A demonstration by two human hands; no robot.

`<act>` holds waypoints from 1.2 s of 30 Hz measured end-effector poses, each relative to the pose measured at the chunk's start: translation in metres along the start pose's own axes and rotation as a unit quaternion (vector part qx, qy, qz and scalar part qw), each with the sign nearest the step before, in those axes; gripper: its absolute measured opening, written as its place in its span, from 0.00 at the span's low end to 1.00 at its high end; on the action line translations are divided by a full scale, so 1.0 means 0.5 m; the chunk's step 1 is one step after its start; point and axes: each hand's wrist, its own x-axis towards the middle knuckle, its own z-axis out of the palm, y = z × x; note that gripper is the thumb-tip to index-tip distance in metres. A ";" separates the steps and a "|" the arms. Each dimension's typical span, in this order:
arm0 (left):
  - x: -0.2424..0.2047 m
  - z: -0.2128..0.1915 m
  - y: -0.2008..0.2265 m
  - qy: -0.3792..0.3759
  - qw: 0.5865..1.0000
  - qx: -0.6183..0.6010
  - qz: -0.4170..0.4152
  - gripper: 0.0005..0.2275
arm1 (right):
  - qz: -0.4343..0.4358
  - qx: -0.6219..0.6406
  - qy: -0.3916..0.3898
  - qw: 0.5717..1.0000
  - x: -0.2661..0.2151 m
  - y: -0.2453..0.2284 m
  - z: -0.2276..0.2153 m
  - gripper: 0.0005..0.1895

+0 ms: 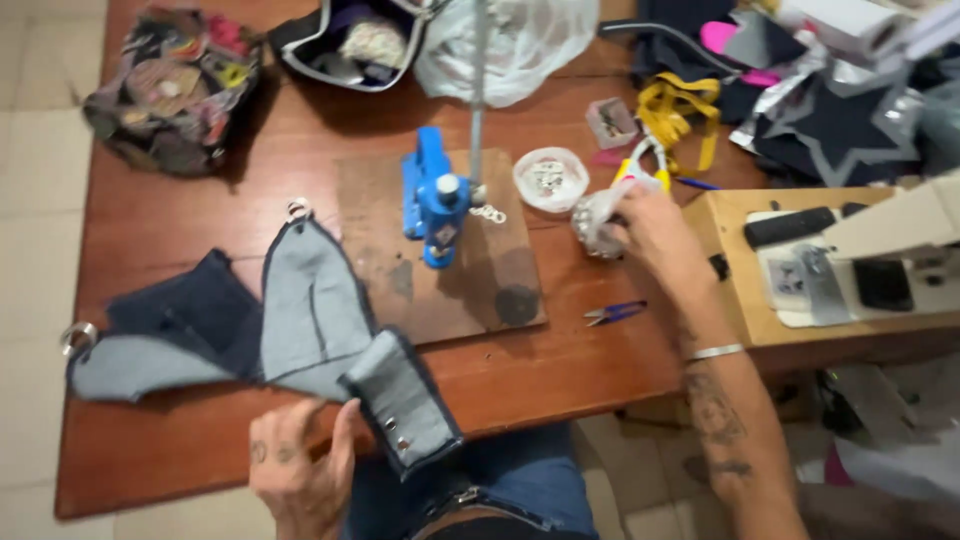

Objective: The person uses a blue manual press to install metal grommets into a piece of grey and black fabric. They position the fabric under the press, insert the grommet components, and pull the lever to secure them. The person also uses pliers to adjust the fabric and inspects the installed grommets.

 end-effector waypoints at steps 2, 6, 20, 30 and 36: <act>0.039 -0.015 -0.029 -0.005 0.997 -0.014 0.081 0.15 | -0.030 -0.018 0.006 0.999 -0.010 0.014 0.001 0.16; 0.107 0.021 -0.142 -0.281 0.954 0.066 0.082 0.29 | 0.051 -0.090 -0.037 0.994 -0.033 0.016 -0.022 0.24; 0.091 -0.040 -0.093 -0.132 0.990 0.014 0.056 0.27 | 0.162 0.202 0.363 0.895 -0.115 -0.275 -0.168 0.11; 0.051 -0.043 -0.072 -0.213 0.951 0.040 0.219 0.22 | 0.225 0.550 0.281 0.754 0.076 -0.620 -0.025 0.10; 0.035 -0.044 -0.088 -0.238 0.946 -0.006 0.218 0.24 | 0.128 0.526 0.299 0.786 0.096 -0.642 0.016 0.11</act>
